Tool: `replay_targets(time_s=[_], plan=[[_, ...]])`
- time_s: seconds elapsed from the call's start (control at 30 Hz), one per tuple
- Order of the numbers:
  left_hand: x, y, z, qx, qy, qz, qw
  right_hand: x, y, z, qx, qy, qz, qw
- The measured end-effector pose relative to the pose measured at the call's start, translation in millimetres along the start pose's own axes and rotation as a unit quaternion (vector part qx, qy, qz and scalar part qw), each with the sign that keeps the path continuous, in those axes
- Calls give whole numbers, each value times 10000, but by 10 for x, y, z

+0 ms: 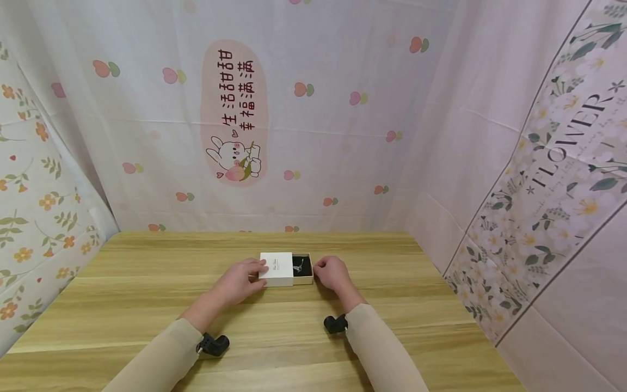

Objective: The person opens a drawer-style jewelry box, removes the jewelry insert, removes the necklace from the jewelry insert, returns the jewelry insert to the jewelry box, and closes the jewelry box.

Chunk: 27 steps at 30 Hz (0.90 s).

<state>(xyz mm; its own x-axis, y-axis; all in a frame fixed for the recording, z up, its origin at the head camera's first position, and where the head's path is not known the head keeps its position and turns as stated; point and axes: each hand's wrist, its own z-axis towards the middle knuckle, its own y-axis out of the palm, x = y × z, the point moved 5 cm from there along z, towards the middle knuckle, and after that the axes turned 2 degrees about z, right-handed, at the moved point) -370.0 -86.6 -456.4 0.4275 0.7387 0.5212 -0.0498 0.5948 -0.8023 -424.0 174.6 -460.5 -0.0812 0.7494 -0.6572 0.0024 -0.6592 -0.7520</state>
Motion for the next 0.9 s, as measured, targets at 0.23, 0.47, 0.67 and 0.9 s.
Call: replay_targets(time_s=[0.23,0.47,0.67,0.9], plan=[[1,-8,0,39,72,-3,10000,31,-2,4,-54,172,239,9996],[-3,-4,0,47,54,8,10000,60,9,-22,-100,325,672,9972],[-5,3,-3,41,67,18,10000,73,-3,-18,-107,374,822,9959],[-10,7,-5,61,73,-40,9999,89,-12,-26,-153,472,1158,9920]])
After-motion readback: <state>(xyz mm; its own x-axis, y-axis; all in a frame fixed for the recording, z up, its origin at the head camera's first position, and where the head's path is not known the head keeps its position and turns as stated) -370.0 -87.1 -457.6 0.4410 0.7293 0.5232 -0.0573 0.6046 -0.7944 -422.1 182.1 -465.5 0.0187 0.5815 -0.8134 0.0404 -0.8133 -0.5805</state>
